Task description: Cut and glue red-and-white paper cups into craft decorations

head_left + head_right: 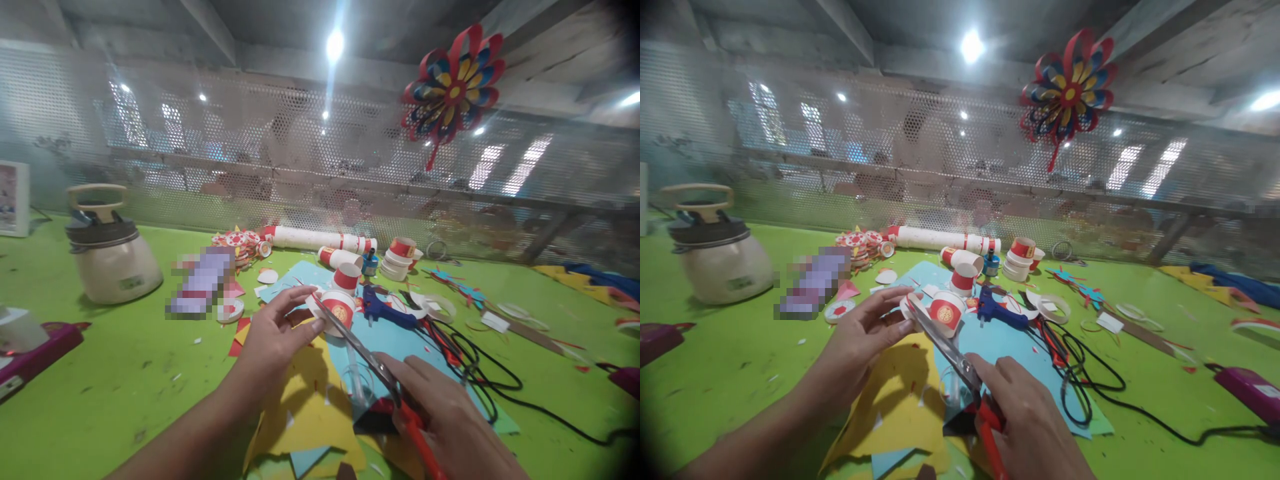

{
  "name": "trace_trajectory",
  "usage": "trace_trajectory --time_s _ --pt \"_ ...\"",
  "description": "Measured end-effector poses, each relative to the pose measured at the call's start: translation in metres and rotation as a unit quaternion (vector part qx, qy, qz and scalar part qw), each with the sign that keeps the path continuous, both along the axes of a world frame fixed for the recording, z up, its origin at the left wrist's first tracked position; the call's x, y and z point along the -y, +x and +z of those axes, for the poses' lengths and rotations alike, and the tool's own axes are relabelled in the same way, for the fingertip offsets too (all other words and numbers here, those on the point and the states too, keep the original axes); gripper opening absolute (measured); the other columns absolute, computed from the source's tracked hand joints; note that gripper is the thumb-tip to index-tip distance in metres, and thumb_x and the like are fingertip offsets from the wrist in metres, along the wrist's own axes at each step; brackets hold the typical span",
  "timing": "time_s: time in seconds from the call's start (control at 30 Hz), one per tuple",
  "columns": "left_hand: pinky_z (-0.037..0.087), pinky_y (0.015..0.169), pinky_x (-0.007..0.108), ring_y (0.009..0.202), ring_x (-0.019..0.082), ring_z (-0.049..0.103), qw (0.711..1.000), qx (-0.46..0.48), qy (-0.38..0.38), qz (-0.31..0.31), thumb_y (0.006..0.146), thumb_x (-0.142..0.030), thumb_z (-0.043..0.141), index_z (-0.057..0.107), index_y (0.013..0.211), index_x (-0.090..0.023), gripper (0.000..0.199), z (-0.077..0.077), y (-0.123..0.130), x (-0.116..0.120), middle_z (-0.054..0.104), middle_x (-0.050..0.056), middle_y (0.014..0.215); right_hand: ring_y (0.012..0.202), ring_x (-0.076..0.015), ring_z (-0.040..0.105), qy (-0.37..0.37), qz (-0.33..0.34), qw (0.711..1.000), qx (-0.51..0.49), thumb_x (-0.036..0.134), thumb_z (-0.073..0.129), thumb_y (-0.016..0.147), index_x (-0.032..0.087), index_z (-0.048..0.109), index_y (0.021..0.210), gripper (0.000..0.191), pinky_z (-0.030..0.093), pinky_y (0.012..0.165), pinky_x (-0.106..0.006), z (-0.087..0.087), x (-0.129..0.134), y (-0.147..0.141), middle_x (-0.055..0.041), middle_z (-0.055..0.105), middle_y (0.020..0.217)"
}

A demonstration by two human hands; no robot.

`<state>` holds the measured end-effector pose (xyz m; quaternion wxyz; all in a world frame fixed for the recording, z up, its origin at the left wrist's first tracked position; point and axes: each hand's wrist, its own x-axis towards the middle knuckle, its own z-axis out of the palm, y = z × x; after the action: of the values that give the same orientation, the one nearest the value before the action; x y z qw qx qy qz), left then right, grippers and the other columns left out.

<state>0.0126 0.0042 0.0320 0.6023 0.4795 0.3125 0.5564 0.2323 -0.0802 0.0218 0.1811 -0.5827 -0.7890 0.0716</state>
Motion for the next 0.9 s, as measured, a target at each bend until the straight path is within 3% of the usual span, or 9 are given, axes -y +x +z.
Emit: trace_trajectory --time_s 0.7,0.9 --pt "0.05 0.08 0.036 0.093 0.023 0.064 0.999 -0.026 -0.034 0.021 0.068 -0.025 0.079 0.065 0.109 -0.019 0.044 0.008 0.003 0.01 0.067 0.011 0.115 0.076 -0.0207 0.061 0.063 0.008 0.996 0.058 0.011 0.054 0.082 0.022 0.049 0.133 0.052 0.051 0.067 -0.032 -0.006 0.0 0.001 -0.006 0.061 0.087" --pt "0.049 0.081 0.036 0.089 0.022 0.064 0.999 -0.026 -0.03 0.031 0.067 -0.024 0.079 0.066 0.107 -0.018 0.043 0.009 0.004 0.012 0.07 0.01 0.102 0.072 -0.0224 0.06 0.065 0.013 0.995 0.08 0.012 0.054 0.083 0.016 0.05 0.131 0.049 0.049 0.062 -0.035 -0.014 -0.003 0.002 -0.0073 0.059 0.083"
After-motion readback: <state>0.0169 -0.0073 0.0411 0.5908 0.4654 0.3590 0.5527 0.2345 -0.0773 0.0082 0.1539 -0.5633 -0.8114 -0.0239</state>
